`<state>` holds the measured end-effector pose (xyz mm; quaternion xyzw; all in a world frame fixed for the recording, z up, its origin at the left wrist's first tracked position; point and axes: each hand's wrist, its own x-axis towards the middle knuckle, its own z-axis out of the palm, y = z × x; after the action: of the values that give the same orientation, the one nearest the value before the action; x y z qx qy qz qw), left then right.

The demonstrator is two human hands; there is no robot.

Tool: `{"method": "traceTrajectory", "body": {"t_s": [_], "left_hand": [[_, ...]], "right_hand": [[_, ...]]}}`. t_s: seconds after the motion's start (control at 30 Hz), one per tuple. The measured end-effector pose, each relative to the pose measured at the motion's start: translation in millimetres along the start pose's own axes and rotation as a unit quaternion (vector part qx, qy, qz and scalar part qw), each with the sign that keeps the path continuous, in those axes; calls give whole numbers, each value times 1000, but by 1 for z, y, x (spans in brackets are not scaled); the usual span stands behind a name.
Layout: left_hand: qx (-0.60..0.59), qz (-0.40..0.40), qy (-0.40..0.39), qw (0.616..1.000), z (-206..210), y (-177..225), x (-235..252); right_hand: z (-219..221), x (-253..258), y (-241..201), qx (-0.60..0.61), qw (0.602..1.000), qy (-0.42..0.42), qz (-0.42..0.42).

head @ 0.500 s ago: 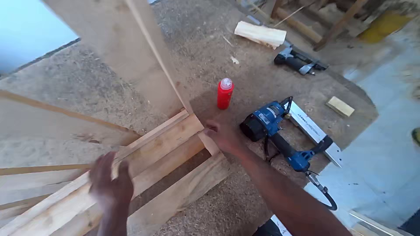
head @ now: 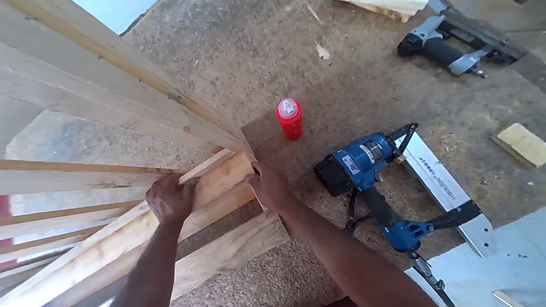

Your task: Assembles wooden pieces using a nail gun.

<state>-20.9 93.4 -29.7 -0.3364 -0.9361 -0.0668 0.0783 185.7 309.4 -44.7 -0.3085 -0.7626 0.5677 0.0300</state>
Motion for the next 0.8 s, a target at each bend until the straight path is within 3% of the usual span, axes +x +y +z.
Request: {"method": "traceTrajectory", "body": {"t_s": [0.07,0.13,0.2,0.27,0.33,0.47,0.57,0.7,0.8], "left_hand": [[-4,-8,-2,1000,-2,1,0],[-11,-6,-4,1000,-4,3,3],[-14,-8,-16,1000,-6,3,2],[-15,-8,-28,999,-9,1,0],[-15,-3,-31,999,-7,-1,3],[-27,3,-19,999,-7,-5,3],[-40,4,-24,999,-6,-6,2],[-56,15,4,998,-2,-12,2],[-63,15,-2,998,-2,-15,0]], "right_hand": [[-24,-32,2,-49,998,12,-48],[-60,-80,15,-169,975,126,-62],[-93,-120,49,-272,940,204,35],[-105,-136,82,-322,908,199,180],[-105,-131,106,-353,879,206,247],[-109,-99,117,-364,853,249,278],[-121,-94,110,-409,834,185,320],[-176,-121,42,-375,884,138,241],[-211,-145,-35,-197,953,105,206]]}}
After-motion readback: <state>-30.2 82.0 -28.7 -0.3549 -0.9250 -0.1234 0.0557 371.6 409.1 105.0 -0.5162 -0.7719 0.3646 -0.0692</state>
